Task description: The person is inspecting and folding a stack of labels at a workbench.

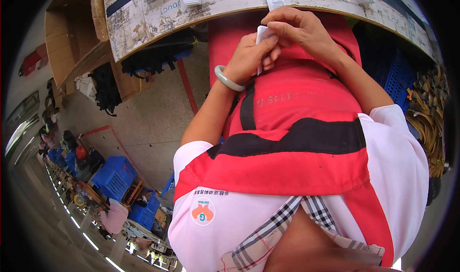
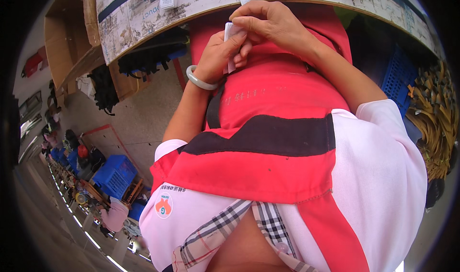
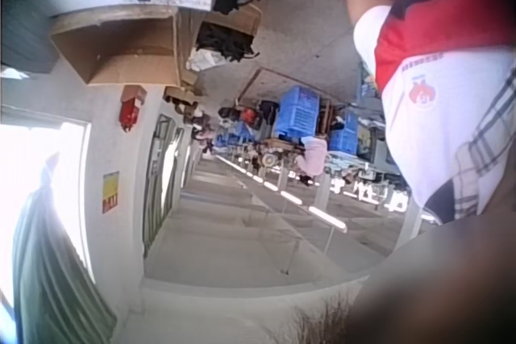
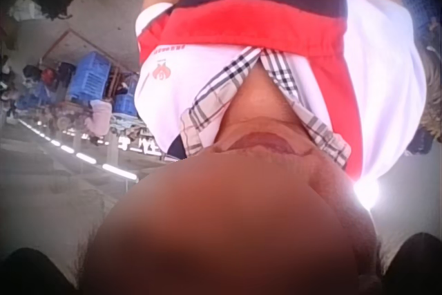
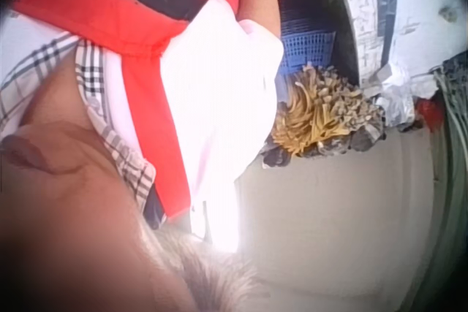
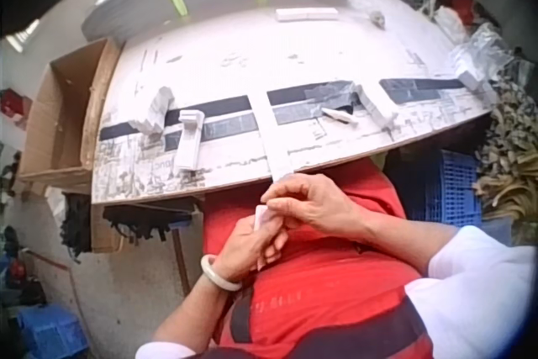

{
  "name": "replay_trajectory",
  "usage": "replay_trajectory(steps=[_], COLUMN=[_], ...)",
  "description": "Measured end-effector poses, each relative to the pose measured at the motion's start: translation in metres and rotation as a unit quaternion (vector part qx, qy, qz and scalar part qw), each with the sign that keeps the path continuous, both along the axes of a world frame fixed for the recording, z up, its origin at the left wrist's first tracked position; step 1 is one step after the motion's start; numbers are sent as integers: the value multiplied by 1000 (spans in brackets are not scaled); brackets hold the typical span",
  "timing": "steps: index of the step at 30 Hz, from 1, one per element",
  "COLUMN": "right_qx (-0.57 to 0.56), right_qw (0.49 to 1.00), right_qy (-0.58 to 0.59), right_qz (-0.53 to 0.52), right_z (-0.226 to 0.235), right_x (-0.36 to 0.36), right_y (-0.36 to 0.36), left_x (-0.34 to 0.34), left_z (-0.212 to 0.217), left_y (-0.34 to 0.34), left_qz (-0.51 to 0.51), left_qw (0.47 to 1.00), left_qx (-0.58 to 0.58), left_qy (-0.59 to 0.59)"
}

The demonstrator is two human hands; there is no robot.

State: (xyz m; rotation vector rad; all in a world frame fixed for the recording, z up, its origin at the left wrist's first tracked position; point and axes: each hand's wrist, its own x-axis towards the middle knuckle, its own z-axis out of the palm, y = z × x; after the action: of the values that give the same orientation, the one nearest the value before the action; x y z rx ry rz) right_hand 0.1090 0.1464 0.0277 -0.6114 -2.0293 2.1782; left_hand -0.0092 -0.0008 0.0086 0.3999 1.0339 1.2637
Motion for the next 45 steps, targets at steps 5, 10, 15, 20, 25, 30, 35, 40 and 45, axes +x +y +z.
replay_trajectory(steps=[5,10,15,20,25,30,35,40,45], right_qx=[326,307,-47,57,460,647,656,573,605], right_qw=[942,947,998,997,871,727,712,803,780], right_qy=[71,73,26,43,29,-45,-46,93,85], right_qz=[33,56,24,11,-172,-226,-244,-139,-139], right_z=[4,5,9,8,9,-35,-18,-12,-35], right_x=[4,4,0,4,10,31,20,-21,-56], right_y=[-13,-13,1,6,71,140,135,99,88], left_x=[2,1,0,-4,-8,-8,-11,-17,-17], left_z=[-6,-8,-1,12,3,3,0,-1,2], left_y=[-1,0,2,9,11,20,17,20,24], left_qz=[88,62,-9,-95,-48,7,34,72,98], left_qw=[993,997,998,983,997,1000,999,997,995], left_qx=[12,21,16,-32,32,14,23,3,20], left_qy=[-83,-40,53,154,45,0,7,-16,0])
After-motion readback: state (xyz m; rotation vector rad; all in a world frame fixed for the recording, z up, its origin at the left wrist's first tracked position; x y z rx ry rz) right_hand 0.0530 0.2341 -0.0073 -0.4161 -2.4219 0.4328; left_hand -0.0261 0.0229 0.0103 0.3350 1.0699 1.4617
